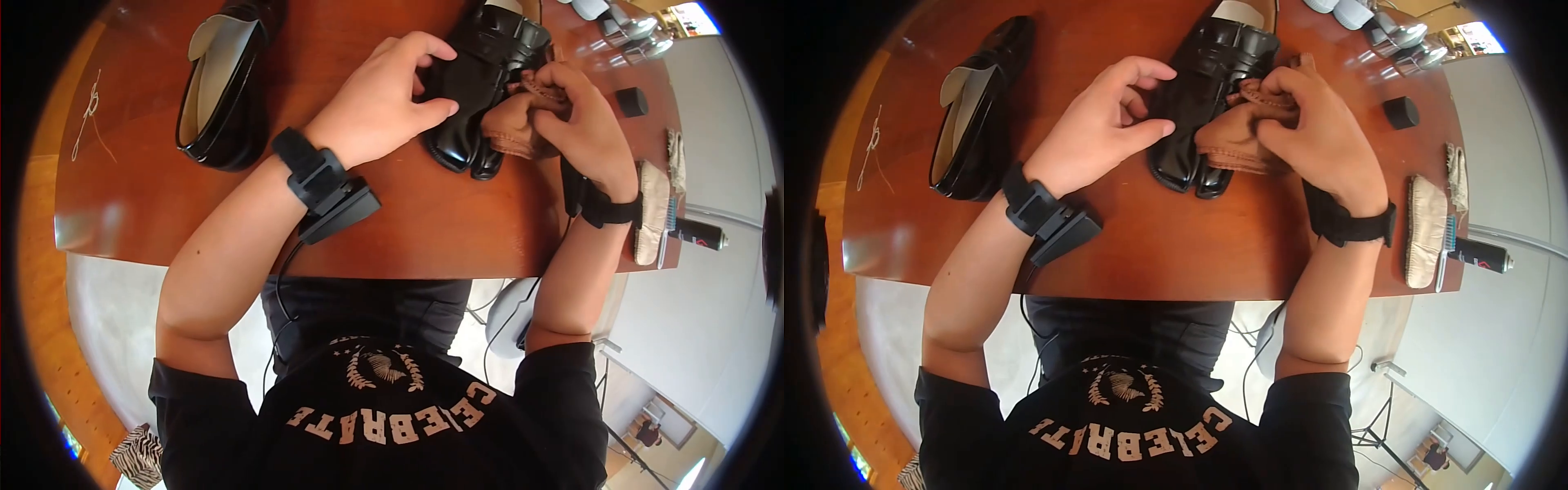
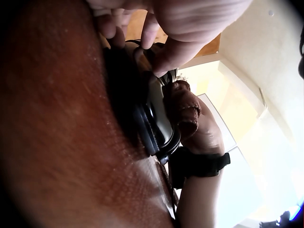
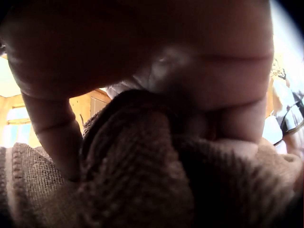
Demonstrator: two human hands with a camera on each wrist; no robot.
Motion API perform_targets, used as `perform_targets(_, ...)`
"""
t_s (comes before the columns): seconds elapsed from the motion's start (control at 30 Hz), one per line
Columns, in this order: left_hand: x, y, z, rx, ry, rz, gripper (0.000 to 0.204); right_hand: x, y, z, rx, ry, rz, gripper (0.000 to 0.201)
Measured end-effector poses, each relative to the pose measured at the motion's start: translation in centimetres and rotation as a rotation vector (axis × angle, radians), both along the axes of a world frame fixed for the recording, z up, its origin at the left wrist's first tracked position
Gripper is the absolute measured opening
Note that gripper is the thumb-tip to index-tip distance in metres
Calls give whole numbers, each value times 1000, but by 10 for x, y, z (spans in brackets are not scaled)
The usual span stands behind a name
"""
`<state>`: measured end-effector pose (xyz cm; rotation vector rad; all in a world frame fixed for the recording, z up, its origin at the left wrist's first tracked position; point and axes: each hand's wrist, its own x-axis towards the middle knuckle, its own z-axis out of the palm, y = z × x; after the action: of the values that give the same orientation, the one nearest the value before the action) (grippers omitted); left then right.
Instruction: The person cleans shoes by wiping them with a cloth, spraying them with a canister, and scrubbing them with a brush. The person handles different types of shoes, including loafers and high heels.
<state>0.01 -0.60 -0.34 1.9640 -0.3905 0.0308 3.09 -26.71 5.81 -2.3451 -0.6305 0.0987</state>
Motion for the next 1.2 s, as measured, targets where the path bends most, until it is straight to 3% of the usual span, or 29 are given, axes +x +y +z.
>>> perform_targets(0.17, -1, 0, 2, 24, 2, 0, 50, -2, 1, 1, -59, 50, -78, 32)
perform_targets(0.27, 0, 1, 1, 25, 10, -1, 50, -5, 3, -2, 75, 73, -74, 39)
perform_targets(0.47, -2, -1, 4, 33, 28, 1, 50, 1, 1, -8, -45, 58, -97, 49)
perform_targets(0.87, 2, 2, 3, 24, 20, -3, 52, 4, 8, -7, -111, -68, -118, 39)
perform_targets(1.2, -1, 0, 2, 37, 13, 2, 51, 5, 9, -7, 215, -17, -195, 28)
